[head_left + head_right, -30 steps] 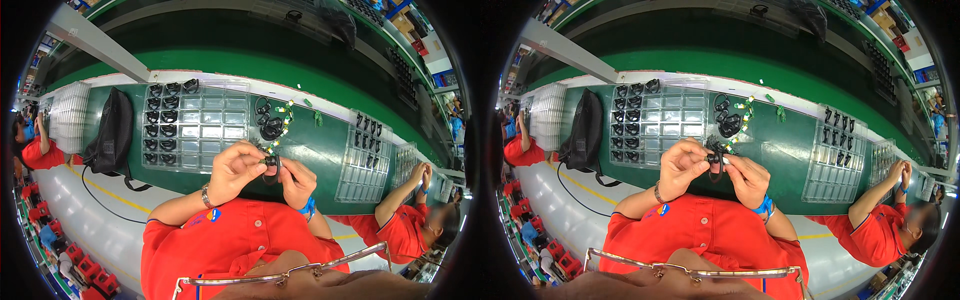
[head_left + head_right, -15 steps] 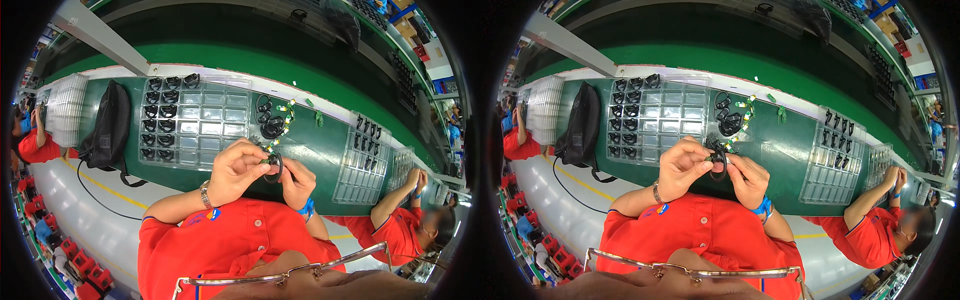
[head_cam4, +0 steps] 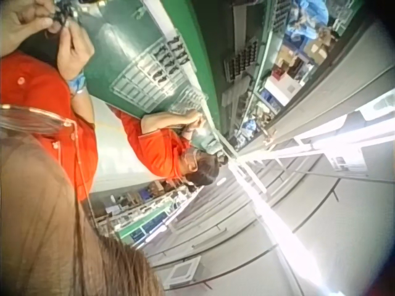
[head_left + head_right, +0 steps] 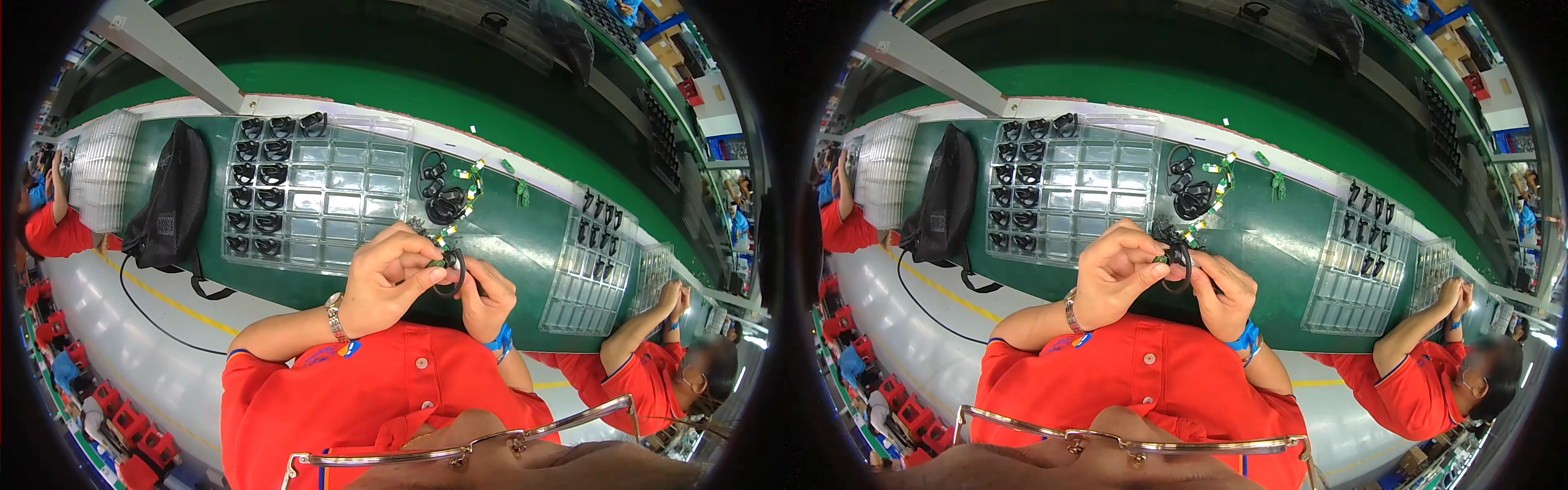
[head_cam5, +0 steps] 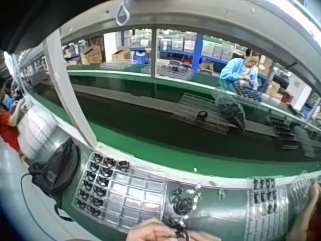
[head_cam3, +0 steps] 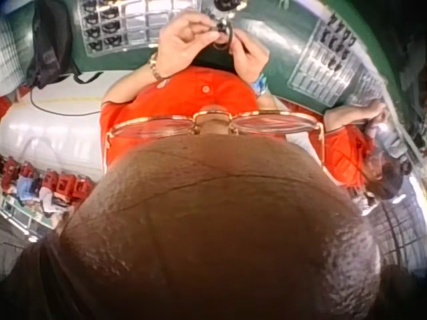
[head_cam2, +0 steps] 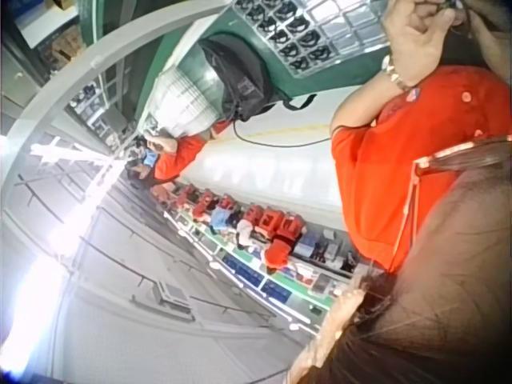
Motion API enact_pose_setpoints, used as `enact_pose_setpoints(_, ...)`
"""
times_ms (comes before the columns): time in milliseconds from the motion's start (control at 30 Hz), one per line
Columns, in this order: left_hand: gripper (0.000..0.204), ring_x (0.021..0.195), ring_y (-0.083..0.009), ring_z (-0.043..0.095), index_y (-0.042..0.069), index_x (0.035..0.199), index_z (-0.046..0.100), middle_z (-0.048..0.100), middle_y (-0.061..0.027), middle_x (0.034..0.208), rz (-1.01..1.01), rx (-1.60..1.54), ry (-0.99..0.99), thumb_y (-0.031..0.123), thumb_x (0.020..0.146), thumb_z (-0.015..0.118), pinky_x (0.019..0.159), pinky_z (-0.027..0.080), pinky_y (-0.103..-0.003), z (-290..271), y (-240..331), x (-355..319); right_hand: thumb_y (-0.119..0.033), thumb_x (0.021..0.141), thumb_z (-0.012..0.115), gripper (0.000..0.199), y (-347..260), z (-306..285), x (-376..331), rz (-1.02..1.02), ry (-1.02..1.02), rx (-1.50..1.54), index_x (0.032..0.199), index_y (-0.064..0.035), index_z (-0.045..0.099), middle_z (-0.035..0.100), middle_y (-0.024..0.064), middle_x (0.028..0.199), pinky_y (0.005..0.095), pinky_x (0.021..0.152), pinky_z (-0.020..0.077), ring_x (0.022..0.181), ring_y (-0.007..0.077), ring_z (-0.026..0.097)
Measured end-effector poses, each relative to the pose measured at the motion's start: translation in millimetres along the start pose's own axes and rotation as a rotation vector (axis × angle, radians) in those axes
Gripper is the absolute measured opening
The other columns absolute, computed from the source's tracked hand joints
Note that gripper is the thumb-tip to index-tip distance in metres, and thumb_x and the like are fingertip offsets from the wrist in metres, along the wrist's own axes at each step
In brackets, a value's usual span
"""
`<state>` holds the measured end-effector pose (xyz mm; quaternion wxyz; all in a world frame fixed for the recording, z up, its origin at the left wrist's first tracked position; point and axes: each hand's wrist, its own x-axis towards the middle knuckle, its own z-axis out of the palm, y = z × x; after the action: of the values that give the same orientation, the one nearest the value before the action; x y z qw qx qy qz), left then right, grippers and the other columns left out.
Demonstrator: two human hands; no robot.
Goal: Assembling small electronic components onto printed circuit boards at a factory workstation.
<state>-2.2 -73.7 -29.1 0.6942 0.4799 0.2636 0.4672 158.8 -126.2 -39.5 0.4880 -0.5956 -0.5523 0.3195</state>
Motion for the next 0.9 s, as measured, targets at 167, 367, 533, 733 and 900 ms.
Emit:
enact_pose_setpoints(167,0.014,0.094,-0.0281,0.067,-0.009,0.099,0.054,0.047,-0.0108,0.100,-0.010,0.008,0.005,-0.009,0.086,0.058,0.079,0.058,-0.030,0.1,0.0,-0.4,0.004,0.082,0.060,0.020,1.2,0.5,0.1,0.006,-0.007,0.021,0.100,0.0018,0.068,0.063,0.0086,0.072,0.0243,0.050,0.0423,0.055,0.0109,0.055)
enact_pose_setpoints(367,0.014,0.095,-0.0273,0.066,-0.008,0.099,0.054,0.046,-0.0104,0.100,-0.019,0.021,-0.001,-0.010,0.086,0.057,0.079,0.058,-0.030,1.0,0.2,-0.4,0.004,0.082,0.059,0.021,2.8,-1.0,-1.6,0.039,-0.020,0.065,0.102,0.0029,0.067,0.063,0.0087,0.074,0.0236,0.049,0.0417,0.054,0.0102,0.054)
enact_pose_setpoints(533,0.015,0.097,-0.0264,0.066,-0.008,0.100,0.054,0.045,-0.0100,0.100,-0.011,0.036,-0.014,-0.011,0.086,0.057,0.081,0.057,-0.030,0.1,-2.2,-1.0,0.005,0.083,0.059,0.021,5.5,-1.7,-2.3,0.033,-0.025,0.070,0.102,0.0035,0.067,0.063,0.0089,0.075,0.0236,0.049,0.0419,0.055,0.0102,0.055)
enact_pose_setpoints(733,0.015,0.096,-0.0262,0.066,-0.007,0.100,0.053,0.044,-0.0096,0.100,-0.058,-0.021,-0.016,-0.011,0.086,0.057,0.082,0.057,-0.030,0.9,-1.0,-0.8,0.004,0.083,0.060,0.020,9.4,-2.1,-2.9,0.018,-0.033,0.081,0.101,0.0033,0.067,0.063,0.0093,0.074,0.0241,0.049,0.0426,0.056,0.0108,0.055)
enact_pose_setpoints(900,0.015,0.096,-0.0257,0.066,-0.007,0.100,0.053,0.044,-0.0092,0.099,-0.059,0.000,-0.029,-0.011,0.086,0.057,0.081,0.057,-0.029,1.6,0.0,-0.2,0.002,0.083,0.060,0.018,11.7,-4.2,-3.7,0.027,-0.048,0.080,0.100,0.0024,0.068,0.063,0.0093,0.074,0.0246,0.049,0.0431,0.055,0.0114,0.056)
